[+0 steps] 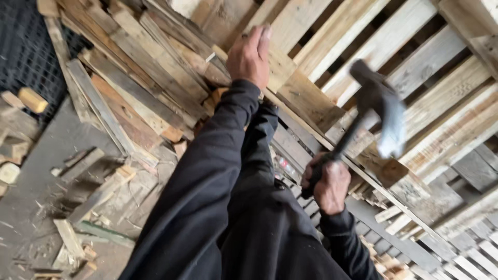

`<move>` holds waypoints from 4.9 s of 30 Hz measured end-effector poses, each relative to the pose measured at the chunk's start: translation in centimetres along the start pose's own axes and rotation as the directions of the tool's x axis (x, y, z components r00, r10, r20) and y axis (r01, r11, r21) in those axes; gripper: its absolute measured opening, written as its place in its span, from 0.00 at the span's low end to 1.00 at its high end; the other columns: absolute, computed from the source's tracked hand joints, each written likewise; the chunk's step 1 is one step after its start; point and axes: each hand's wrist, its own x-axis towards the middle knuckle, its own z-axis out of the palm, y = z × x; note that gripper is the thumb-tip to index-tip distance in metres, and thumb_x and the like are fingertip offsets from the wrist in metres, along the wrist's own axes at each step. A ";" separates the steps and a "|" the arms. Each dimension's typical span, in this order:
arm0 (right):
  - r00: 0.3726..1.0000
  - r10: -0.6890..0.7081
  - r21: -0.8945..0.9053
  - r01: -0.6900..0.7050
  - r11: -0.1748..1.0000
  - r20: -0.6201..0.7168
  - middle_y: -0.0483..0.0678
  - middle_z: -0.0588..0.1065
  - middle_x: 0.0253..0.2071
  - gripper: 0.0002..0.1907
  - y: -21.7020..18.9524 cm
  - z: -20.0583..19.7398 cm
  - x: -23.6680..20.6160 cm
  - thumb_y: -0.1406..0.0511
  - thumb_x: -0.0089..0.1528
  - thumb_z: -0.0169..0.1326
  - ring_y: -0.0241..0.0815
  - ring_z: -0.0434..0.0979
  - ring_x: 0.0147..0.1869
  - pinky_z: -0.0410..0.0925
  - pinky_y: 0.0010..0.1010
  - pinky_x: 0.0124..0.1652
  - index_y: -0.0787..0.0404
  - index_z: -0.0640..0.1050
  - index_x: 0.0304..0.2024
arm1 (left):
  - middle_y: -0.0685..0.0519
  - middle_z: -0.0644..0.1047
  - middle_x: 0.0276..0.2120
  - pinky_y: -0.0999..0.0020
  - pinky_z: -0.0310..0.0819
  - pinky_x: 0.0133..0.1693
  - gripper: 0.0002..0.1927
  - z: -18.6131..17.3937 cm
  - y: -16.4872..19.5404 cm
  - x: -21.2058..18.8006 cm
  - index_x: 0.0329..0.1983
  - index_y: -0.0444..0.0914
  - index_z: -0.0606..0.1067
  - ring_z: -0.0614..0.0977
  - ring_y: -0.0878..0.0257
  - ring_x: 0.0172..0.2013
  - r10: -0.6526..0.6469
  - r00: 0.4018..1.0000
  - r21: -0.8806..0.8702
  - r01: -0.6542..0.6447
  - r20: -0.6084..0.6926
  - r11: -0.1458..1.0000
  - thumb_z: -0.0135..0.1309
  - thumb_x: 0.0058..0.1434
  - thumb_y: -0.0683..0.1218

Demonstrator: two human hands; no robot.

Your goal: The person assembles a wooden pallet by placing planks onto a frame and hammering nails to secure them. They repeatedly position planks, retrieve nails from a nearby container, and drive nails into the wood using a hammer.

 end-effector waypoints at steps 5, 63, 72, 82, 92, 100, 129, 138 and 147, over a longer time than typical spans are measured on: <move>0.998 0.060 -0.396 -0.043 0.917 0.029 0.48 0.69 0.22 0.31 1.6 1.6 2.9 0.43 0.70 0.43 0.38 0.70 0.19 0.65 0.31 0.21 0.65 0.70 0.36 | 0.52 0.83 0.38 0.58 0.80 0.37 0.14 0.4 0.1 0.5 0.54 0.52 0.77 0.86 0.54 0.37 -0.202 0.968 0.064 0.195 0.148 0.979 0.44 0.73 0.57; 0.572 -0.592 -0.785 0.592 -0.181 0.568 0.62 0.74 0.65 0.25 -16.1 -11.5 22.5 0.68 0.69 0.60 0.61 0.67 0.75 0.58 0.56 0.71 0.72 0.72 0.66 | 0.44 0.80 0.48 0.49 0.70 0.53 0.24 7.9 16.4 -10.7 0.33 0.40 0.81 0.76 0.49 0.52 0.260 0.776 0.021 -0.331 0.575 0.943 0.50 0.65 0.63; 0.902 -0.057 -0.716 0.377 0.588 0.428 0.63 0.64 0.68 0.47 -8.4 -2.2 16.2 0.34 0.69 0.30 0.58 0.67 0.68 0.69 0.49 0.58 0.61 0.64 0.73 | 0.48 0.78 0.44 0.54 0.71 0.55 0.15 5.8 15.2 -10.3 0.45 0.36 0.78 0.74 0.51 0.51 -0.018 0.955 0.065 -0.001 0.297 0.998 0.52 0.62 0.51; 0.746 -0.137 -0.697 0.661 0.277 0.652 0.57 0.74 0.51 0.36 -6.1 -0.8 18.9 0.41 0.79 0.31 0.52 0.76 0.55 0.72 0.46 0.53 0.64 0.74 0.56 | 0.47 0.78 0.49 0.63 0.72 0.60 0.11 3.7 14.3 -10.1 0.37 0.35 0.81 0.75 0.55 0.54 -0.102 0.908 0.187 0.027 0.406 0.982 0.58 0.54 0.46; 0.918 -0.149 -0.674 0.373 0.638 0.367 0.48 0.80 0.46 0.31 -4.9 -1.5 19.1 0.46 0.75 0.34 0.40 0.80 0.48 0.75 0.28 0.49 0.59 0.81 0.53 | 0.49 0.82 0.43 0.60 0.76 0.55 0.15 1.0 12.7 -10.1 0.43 0.41 0.82 0.80 0.56 0.47 -0.030 0.974 -0.227 0.082 0.224 0.970 0.61 0.52 0.47; 0.769 -0.487 -0.908 0.388 -0.158 0.414 0.61 0.79 0.42 0.15 -2.3 -0.5 14.3 0.62 0.74 0.51 0.49 0.78 0.42 0.71 0.38 0.46 0.68 0.82 0.49 | 0.47 0.81 0.42 0.70 0.84 0.41 0.15 -12.8 -5.1 -30.5 0.54 0.35 0.77 0.82 0.63 0.38 -0.540 0.726 -0.498 0.687 0.427 0.530 0.47 0.67 0.34; 0.839 0.051 -0.827 0.543 -0.147 0.542 0.78 0.49 0.69 0.55 44.7 32.8 50.9 0.56 0.61 0.72 0.79 0.44 0.75 0.45 0.67 0.69 0.73 0.50 0.74 | 0.39 0.82 0.44 0.55 0.78 0.47 0.20 7.5 -54.0 -18.8 0.49 0.35 0.78 0.84 0.44 0.46 -0.902 0.428 -0.422 0.828 0.050 0.370 0.58 0.63 0.54; 0.876 -0.014 -0.871 0.477 -0.118 0.482 0.63 0.61 0.57 0.42 47.7 30.0 56.0 0.56 0.57 0.71 0.60 0.64 0.60 0.65 0.53 0.57 0.66 0.62 0.62 | 0.34 0.77 0.42 0.50 0.74 0.48 0.28 14.9 -61.6 -6.1 0.48 0.27 0.69 0.81 0.40 0.44 -0.956 0.288 -0.276 0.916 -0.048 0.290 0.63 0.58 0.54; 0.748 -0.153 -0.750 0.584 -0.312 0.646 0.66 0.60 0.53 0.52 50.2 27.9 56.3 0.52 0.52 0.78 0.63 0.59 0.58 0.59 0.55 0.54 0.73 0.60 0.62 | 0.42 0.81 0.35 0.56 0.84 0.38 0.19 13.1 -66.4 -6.7 0.40 0.31 0.74 0.87 0.53 0.33 -0.816 0.526 -0.129 0.850 0.240 0.511 0.58 0.62 0.53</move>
